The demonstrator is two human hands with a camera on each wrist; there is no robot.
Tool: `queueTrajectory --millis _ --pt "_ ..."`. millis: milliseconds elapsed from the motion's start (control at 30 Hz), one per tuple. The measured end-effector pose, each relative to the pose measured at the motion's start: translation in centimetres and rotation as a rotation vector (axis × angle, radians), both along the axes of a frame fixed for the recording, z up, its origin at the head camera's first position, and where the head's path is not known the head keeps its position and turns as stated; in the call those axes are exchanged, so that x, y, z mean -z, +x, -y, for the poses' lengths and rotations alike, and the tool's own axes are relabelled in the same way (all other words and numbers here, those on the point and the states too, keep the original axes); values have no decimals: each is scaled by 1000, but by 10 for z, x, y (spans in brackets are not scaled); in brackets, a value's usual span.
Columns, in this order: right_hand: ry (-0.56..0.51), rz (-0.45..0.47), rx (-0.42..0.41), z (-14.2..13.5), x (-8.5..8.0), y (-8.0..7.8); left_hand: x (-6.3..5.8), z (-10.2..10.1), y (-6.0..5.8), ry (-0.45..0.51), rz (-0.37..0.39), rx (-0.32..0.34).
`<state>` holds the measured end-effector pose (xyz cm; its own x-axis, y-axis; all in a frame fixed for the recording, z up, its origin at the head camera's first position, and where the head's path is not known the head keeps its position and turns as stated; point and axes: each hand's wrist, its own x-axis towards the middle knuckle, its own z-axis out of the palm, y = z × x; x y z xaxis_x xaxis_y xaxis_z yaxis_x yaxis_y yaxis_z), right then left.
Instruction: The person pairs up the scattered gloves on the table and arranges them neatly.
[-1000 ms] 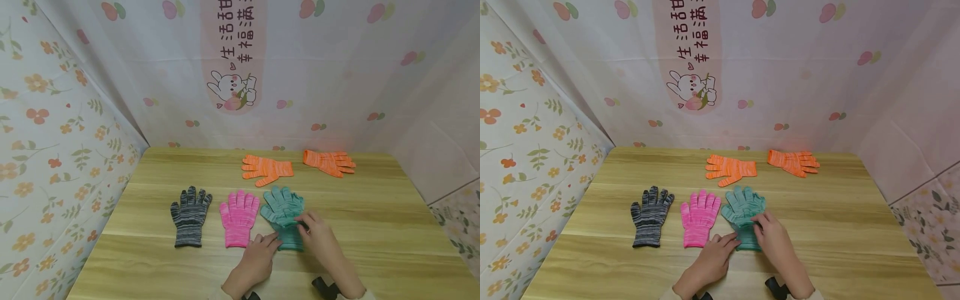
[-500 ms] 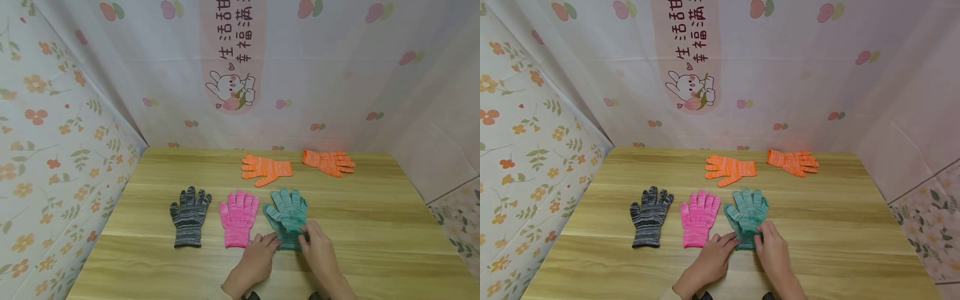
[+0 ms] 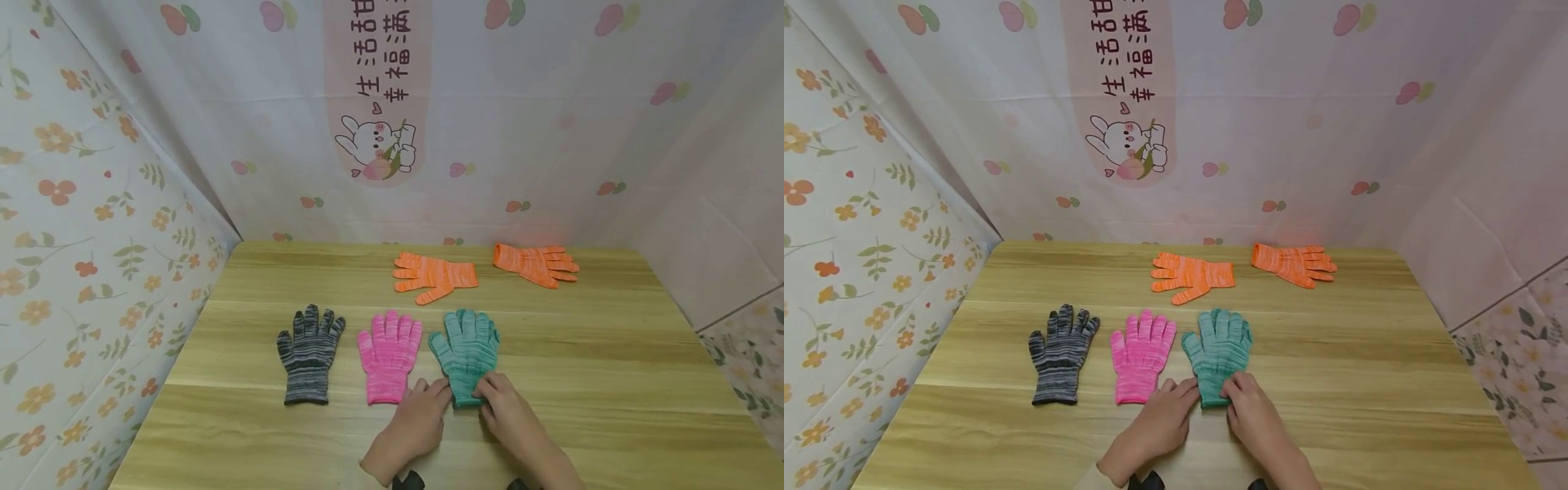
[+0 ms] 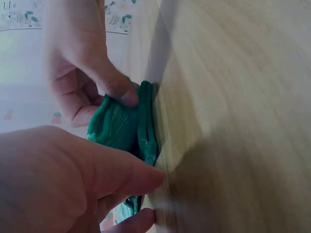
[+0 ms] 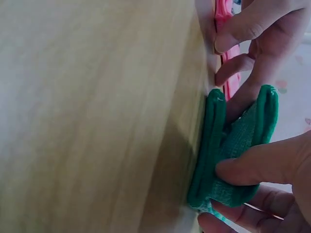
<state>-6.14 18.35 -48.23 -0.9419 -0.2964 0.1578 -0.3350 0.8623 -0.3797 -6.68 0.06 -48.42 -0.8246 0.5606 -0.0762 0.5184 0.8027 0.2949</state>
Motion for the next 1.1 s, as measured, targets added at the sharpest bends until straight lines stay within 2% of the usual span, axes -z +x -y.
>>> queueTrajectory --millis 167,300,400,467,533,633,733,833,900,967,1033,1100 --pt "3 18 -38 -1 -3 -1 4 3 -10 70 1 8" --pt "-25 61 14 -1 -7 -3 4 5 -17 124 31 -3" --pt "-41 12 63 -2 -9 -4 3 4 -21 143 60 -19" --pt "-37 -56 68 -2 -8 -5 2 4 -23 147 71 -27" --pt "-29 -121 45 -3 -5 -6 1 4 -25 140 70 -28" --pt "-3 -141 -12 -4 1 -5 -1 5 -25 132 58 -20" --pt "22 -106 -69 -5 5 -4 -1 5 -25 134 50 -10" --pt "37 -54 -108 -6 6 -4 -2 3 -26 169 43 -45" --pt "30 -20 -121 -7 5 -3 -2 -1 -26 199 9 -89" --pt "13 3 -137 -8 3 -3 -4 -7 -25 208 -63 -119" --pt "-8 21 -146 -8 1 -3 -4 -13 -24 189 -134 -109" --pt "-28 34 -165 -8 -1 -3 -3 -18 -20 136 -172 -60"
